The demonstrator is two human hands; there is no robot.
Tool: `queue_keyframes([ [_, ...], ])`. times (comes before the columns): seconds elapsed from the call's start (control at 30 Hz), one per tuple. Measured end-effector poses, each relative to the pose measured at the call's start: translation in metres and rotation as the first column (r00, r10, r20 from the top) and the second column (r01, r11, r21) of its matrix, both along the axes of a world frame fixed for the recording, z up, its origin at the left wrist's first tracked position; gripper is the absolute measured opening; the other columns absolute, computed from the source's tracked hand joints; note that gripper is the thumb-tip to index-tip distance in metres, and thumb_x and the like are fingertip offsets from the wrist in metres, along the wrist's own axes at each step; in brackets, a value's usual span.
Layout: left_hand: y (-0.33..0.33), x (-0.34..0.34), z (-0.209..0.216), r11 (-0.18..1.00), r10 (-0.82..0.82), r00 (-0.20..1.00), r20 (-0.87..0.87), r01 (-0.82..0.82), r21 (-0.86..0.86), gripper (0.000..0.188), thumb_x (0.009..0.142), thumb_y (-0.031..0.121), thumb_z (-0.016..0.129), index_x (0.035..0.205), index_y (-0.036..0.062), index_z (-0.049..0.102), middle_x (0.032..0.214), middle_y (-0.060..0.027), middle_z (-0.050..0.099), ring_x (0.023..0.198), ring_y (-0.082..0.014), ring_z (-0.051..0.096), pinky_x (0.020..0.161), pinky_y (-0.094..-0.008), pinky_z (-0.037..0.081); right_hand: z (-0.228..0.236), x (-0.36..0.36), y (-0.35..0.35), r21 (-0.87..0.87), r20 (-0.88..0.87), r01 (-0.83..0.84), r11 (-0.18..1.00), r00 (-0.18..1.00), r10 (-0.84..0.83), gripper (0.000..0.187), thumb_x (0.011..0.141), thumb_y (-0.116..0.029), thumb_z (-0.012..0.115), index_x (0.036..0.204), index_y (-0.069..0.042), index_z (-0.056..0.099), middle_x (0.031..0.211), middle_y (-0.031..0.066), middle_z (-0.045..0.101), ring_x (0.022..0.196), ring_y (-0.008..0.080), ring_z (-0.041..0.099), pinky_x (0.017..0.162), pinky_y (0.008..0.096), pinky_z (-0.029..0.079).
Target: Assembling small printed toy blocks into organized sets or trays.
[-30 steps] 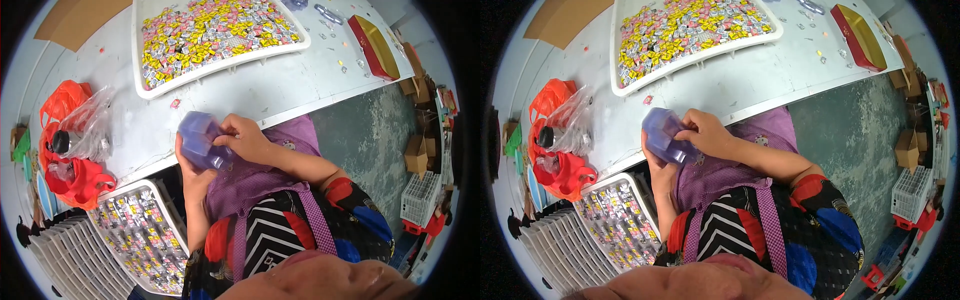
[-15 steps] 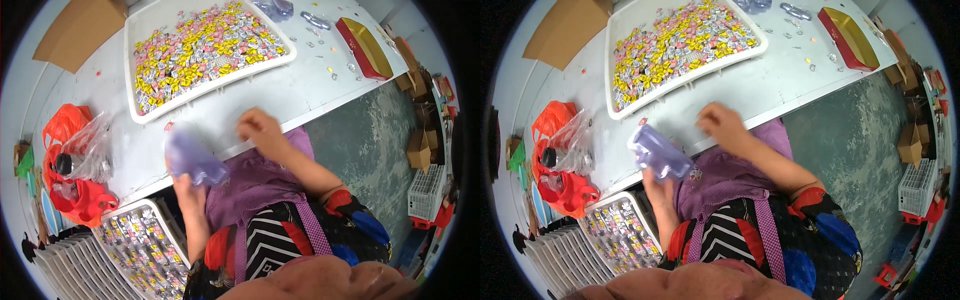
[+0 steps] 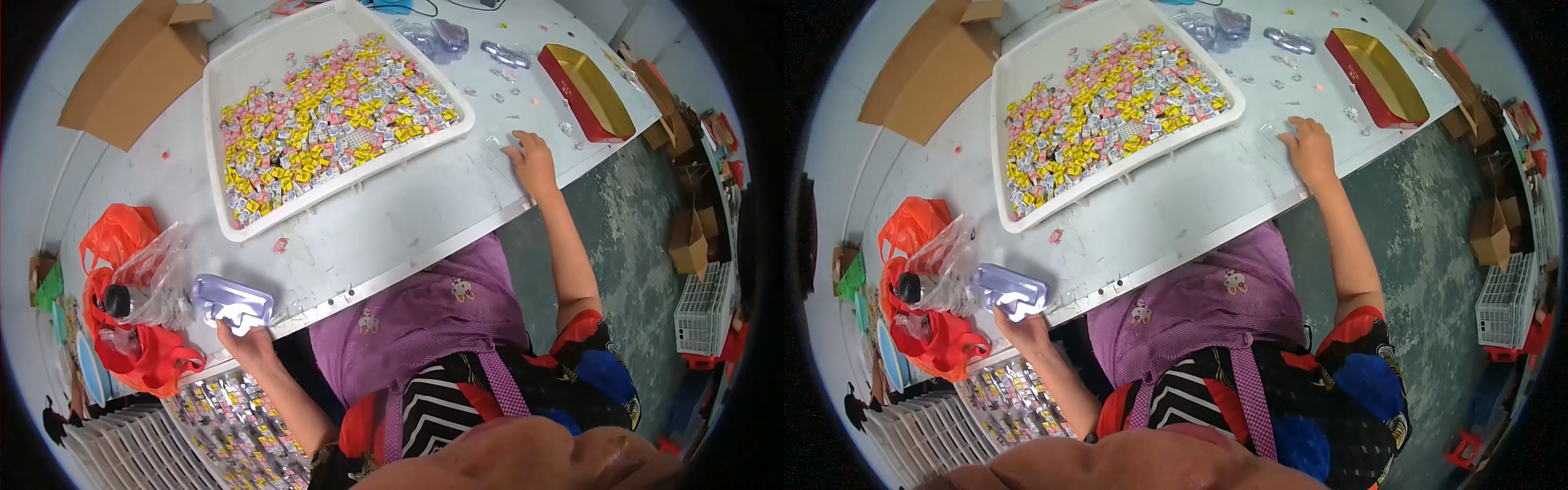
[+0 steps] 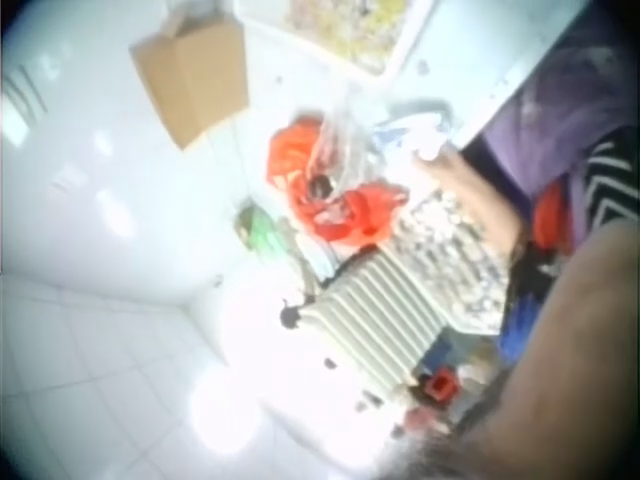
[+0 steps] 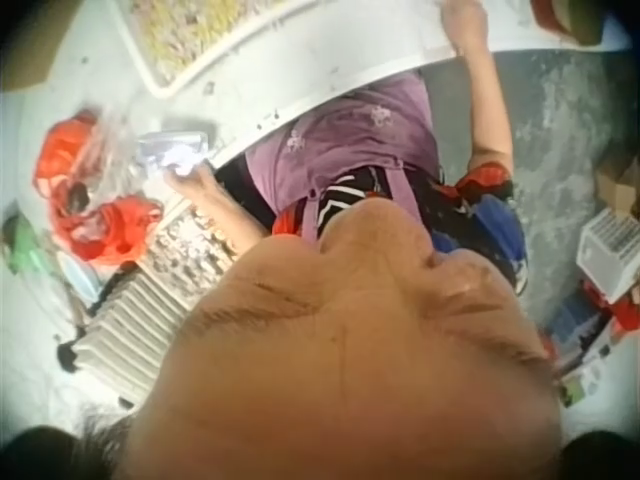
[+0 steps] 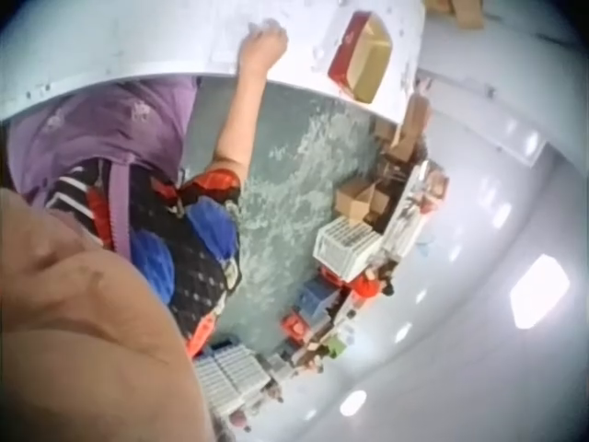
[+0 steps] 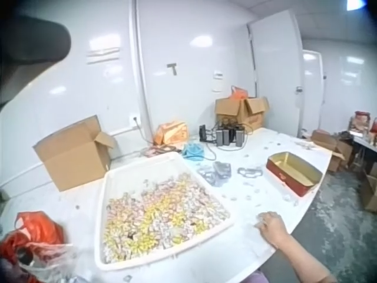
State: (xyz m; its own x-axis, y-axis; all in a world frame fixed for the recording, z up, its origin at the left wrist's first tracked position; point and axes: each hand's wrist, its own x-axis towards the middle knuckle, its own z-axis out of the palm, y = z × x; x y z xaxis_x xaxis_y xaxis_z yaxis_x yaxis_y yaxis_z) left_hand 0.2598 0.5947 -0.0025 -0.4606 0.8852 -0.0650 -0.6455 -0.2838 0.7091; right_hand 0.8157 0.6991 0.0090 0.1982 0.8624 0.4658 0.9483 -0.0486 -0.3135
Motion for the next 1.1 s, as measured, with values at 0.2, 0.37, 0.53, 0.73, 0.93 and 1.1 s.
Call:
queue_keyframes([
  [0.2,0.021,-0.006,0.028,0.976,0.114,0.908,-0.404,-0.177,-0.124,0.059,0.084,0.026,0.066,0.134,0.0081,0.04,0.129,-0.0086,0.047,0.114,-0.0241,0.049,0.098,-0.0396,0.039,0.015,0.012,0.03,0.08,-0.076,-0.059,0.995,0.995,0.065,0.033,0.085,-0.02,0.064,0.112,-0.003,0.058,0.1,0.0165,0.06,0.09,0.0307,0.059,0.076,0.0401,0.048],
  [0.37,0.054,-0.023,0.063,0.852,-0.213,0.166,-0.963,-0.451,-0.266,0.069,0.081,0.022,0.068,0.139,0.0047,0.034,0.138,-0.0151,0.042,0.121,-0.0282,0.045,0.102,-0.0363,0.035,0.021,0.04,0.068,0.054,-0.127,0.005,0.999,0.992,0.002,0.033,0.085,-0.021,0.064,0.113,-0.004,0.058,0.102,0.0173,0.061,0.094,0.0325,0.058,0.079,0.0407,0.048],
  [0.53,0.095,-0.069,0.04,0.88,-0.319,-0.025,-0.948,-0.38,-0.286,0.063,0.08,0.022,0.065,0.134,-0.0002,0.041,0.132,-0.0203,0.047,0.121,-0.0293,0.046,0.103,-0.0357,0.033,0.011,0.105,0.133,0.068,0.056,0.091,0.993,0.994,-0.095,0.039,0.085,-0.021,0.062,0.12,-0.006,0.053,0.104,0.0158,0.06,0.098,0.034,0.056,0.082,0.0422,0.047],
  [0.73,0.109,-0.049,0.045,0.837,-0.335,-0.237,-0.912,-0.519,-0.173,0.056,0.085,0.023,0.061,0.132,-0.0018,0.044,0.129,-0.0241,0.048,0.119,-0.037,0.047,0.1,-0.04,0.036,0.007,0.154,0.197,-0.14,0.365,0.309,0.941,0.899,-0.241,0.051,0.082,-0.005,0.056,0.132,-0.013,0.044,0.125,0.0116,0.052,0.115,0.0314,0.049,0.09,0.0462,0.044],
  [0.93,0.115,-0.044,0.049,0.781,-0.413,-0.227,-0.882,-0.585,-0.216,0.056,0.086,0.024,0.06,0.132,-0.0018,0.043,0.13,-0.0243,0.047,0.121,-0.036,0.046,0.102,-0.0399,0.034,0.001,0.182,0.238,-0.354,0.551,0.234,0.906,0.835,-0.001,0.046,0.082,-0.002,0.048,0.127,-0.012,0.05,0.121,0.0091,0.055,0.114,0.0293,0.051,0.096,0.0423,0.039],
  [1.1,0.125,-0.051,0.046,0.79,-0.379,-0.235,-0.895,-0.585,-0.18,0.055,0.087,0.023,0.06,0.131,-0.0051,0.043,0.131,-0.0233,0.047,0.121,-0.0339,0.046,0.103,-0.0385,0.033,-0.004,0.211,0.244,-0.292,0.737,0.092,0.952,0.656,0.163,0.023,0.079,0.002,0.05,0.1,-0.005,0.056,0.1,0.0142,0.061,0.095,0.0273,0.061,0.078,0.0349,0.051],
])
